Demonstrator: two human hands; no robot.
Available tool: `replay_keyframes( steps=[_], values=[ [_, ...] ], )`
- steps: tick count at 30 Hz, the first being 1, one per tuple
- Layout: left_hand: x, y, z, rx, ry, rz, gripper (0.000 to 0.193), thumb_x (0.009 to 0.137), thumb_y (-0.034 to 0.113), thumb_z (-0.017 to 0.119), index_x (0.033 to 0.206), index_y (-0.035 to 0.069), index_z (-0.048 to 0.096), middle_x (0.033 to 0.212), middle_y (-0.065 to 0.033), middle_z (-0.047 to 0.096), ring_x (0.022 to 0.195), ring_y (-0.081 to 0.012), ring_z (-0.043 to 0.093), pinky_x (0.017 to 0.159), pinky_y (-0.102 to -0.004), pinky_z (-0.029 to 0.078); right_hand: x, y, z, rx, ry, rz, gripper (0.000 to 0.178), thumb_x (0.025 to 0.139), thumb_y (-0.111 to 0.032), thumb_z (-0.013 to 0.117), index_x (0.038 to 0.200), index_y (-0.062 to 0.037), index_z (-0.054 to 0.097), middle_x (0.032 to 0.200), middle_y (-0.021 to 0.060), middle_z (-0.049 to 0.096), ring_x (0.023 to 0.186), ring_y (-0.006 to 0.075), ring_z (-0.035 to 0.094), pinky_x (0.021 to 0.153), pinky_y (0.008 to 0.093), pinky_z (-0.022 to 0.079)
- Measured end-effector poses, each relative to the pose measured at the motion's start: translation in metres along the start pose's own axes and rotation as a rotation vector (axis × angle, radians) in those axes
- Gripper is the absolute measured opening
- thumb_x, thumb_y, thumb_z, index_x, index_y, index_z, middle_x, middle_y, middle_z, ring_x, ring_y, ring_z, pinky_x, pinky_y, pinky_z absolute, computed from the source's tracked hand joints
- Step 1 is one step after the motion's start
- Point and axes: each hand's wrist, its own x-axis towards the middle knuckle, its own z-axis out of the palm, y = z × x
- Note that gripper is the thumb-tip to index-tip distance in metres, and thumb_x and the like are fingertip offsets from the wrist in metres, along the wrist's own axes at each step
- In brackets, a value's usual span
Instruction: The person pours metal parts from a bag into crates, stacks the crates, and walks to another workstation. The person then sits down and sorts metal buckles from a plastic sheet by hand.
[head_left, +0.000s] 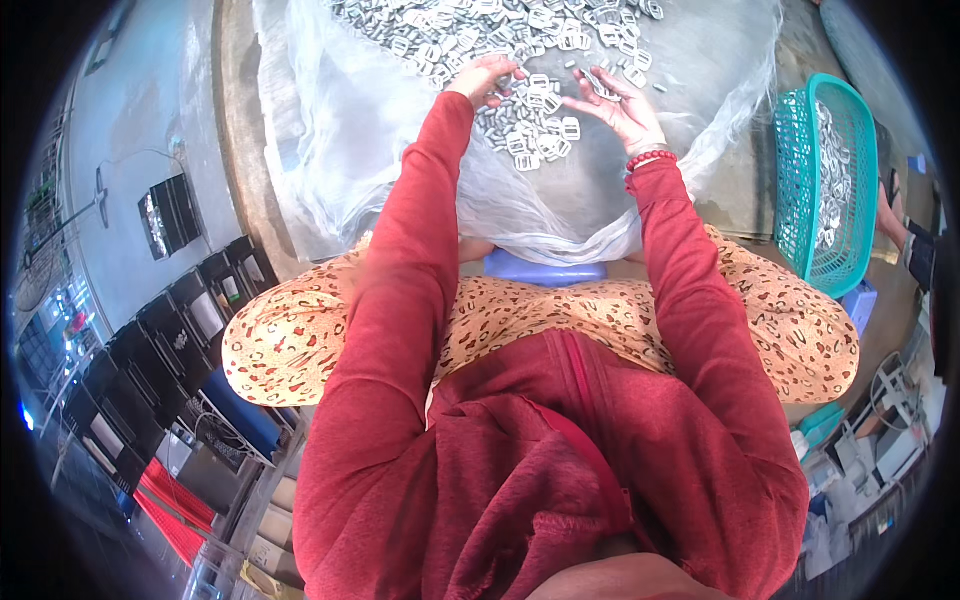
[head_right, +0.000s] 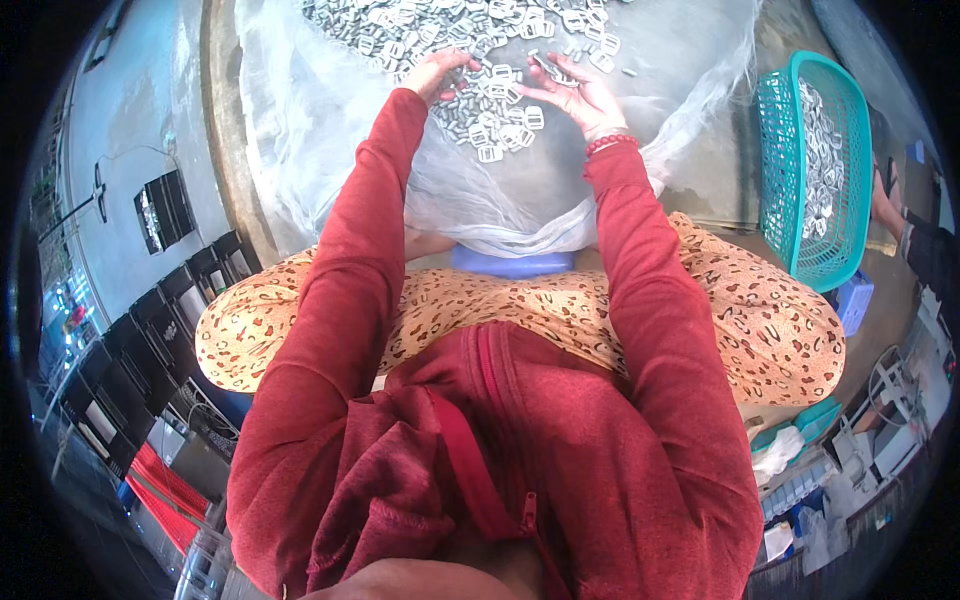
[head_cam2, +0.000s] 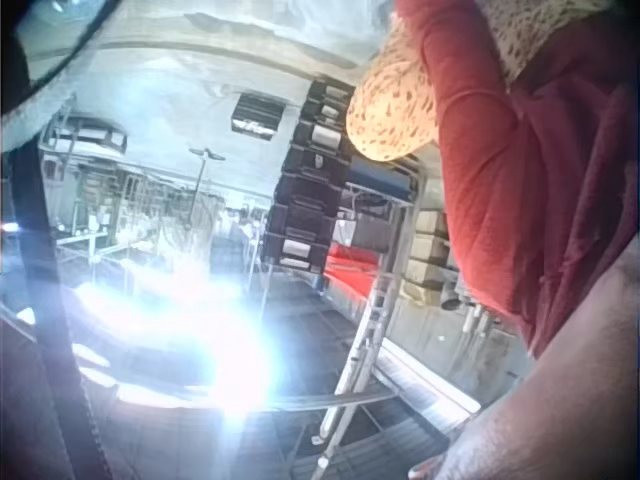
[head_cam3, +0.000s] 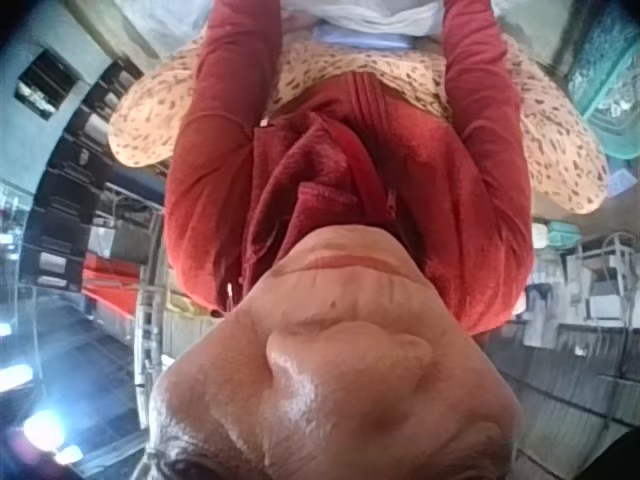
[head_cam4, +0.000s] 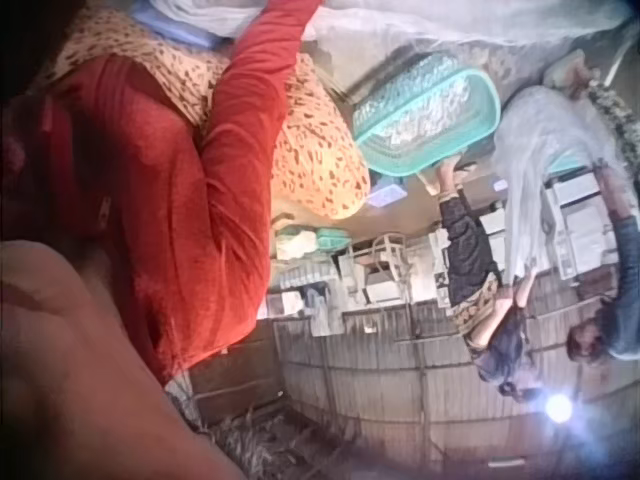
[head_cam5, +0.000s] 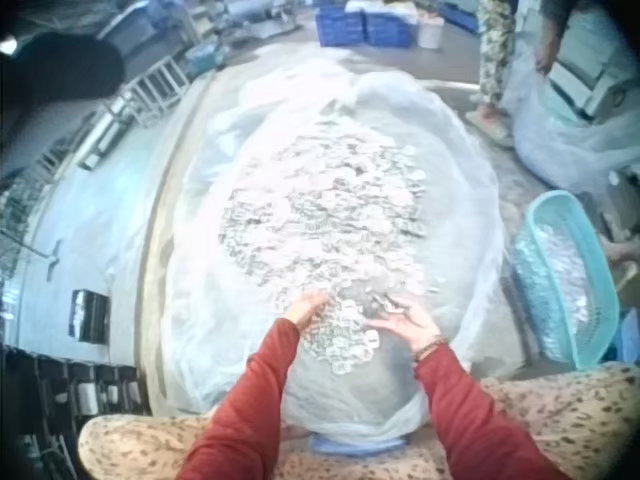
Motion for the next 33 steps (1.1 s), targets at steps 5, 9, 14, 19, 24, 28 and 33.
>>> replay_keyframes(
  steps=[5, 9, 14, 19, 24, 28, 33],
  values=[
    [0.004, 0.023, 0.039, 0.456, 0.071, -0.204, 0.025, 0.075, 0.031, 0.059, 0.08, 0.006, 0.054, 0.087, -0.0063, 0.059, 0.071, -0.0139, 0.059, 0.053, -0.0239, 0.044, -0.013, -0.004, 0.015, -0.779, 0.094, -0.012, 0.024, 0.073, -0.018, 0.063, 0.085, -0.0015, 0.05, 0.079, 0.0087, 0.051, 0.073, 0.0218, 0.055, 0.066, 0.0384, 0.05],
    [0.025, -0.023, 0.052, 1.337, 0.374, 0.041, 0.037, 0.07, 0.033, 0.064, 0.09, 0.004, 0.051, 0.085, -0.0144, 0.059, 0.079, -0.0251, 0.059, 0.066, -0.0345, 0.047, 0.011, 0.032, -0.01, -2.107, 0.259, -0.248, 0.041, 0.062, -0.024, 0.07, 0.091, -0.0051, 0.048, 0.074, 0.0123, 0.056, 0.064, 0.0247, 0.055, 0.055, 0.0324, 0.047],
    [0.031, -0.045, 0.052, 1.65, 0.439, 0.185, 0.04, 0.07, 0.031, 0.064, 0.097, 0.004, 0.05, 0.09, -0.0178, 0.057, 0.085, -0.0276, 0.057, 0.072, -0.0353, 0.047, 0.025, 0.048, -0.046, -2.395, 0.153, -0.468, 0.032, 0.064, -0.019, 0.066, 0.088, -0.0054, 0.051, 0.078, 0.0179, 0.057, 0.071, 0.0345, 0.054, 0.066, 0.0368, 0.045],
    [0.012, -0.012, -0.013, 1.215, 0.313, 0.179, 0.047, 0.061, 0.047, 0.068, 0.078, 0.005, 0.055, 0.067, -0.0147, 0.056, 0.072, -0.0237, 0.058, 0.068, -0.0351, 0.044, 0.013, 0.004, -0.027, -1.447, 0.104, -0.154, 0.013, 0.07, -0.014, 0.064, 0.073, -0.0066, 0.053, 0.069, 0.003, 0.054, 0.063, 0.0082, 0.049, 0.051, 0.0236, 0.039],
    [-0.021, 0.017, -0.008, 0.192, -0.114, 0.038, 0.033, 0.07, 0.034, 0.061, 0.078, 0.005, 0.05, 0.078, -0.0093, 0.055, 0.08, -0.0269, 0.057, 0.062, -0.0285, 0.049, -0.006, 0.0, -0.01, -1.031, 0.074, -0.003, 0.019, 0.071, -0.009, 0.061, 0.09, -0.0059, 0.056, 0.078, 0.0039, 0.057, 0.062, 0.0098, 0.052, 0.057, 0.0235, 0.044],
    [-0.037, 0.032, -0.004, -0.473, -0.381, 0.151, 0.022, 0.077, 0.023, 0.049, 0.081, 0.001, 0.049, 0.088, -0.0128, 0.052, 0.092, -0.0297, 0.055, 0.065, -0.0296, 0.052, 0.014, 0.044, -0.013, -2.138, 0.083, -0.202, 0.022, 0.07, -0.011, 0.058, 0.091, -0.0053, 0.059, 0.075, 0.0116, 0.059, 0.067, 0.0111, 0.057, 0.06, 0.0246, 0.046],
    [-0.038, 0.035, 0.003, -0.072, -0.254, 0.022, 0.031, 0.08, 0.034, 0.051, 0.073, 0.005, 0.053, 0.074, -0.0049, 0.054, 0.08, -0.0189, 0.057, 0.053, -0.0223, 0.047, 0.024, 0.028, -0.022, -1.514, 0.059, -0.138, 0.009, 0.071, -0.01, 0.059, 0.078, -0.0043, 0.057, 0.074, 0.0093, 0.059, 0.071, 0.0149, 0.058, 0.062, 0.0252, 0.047]
  ],
)
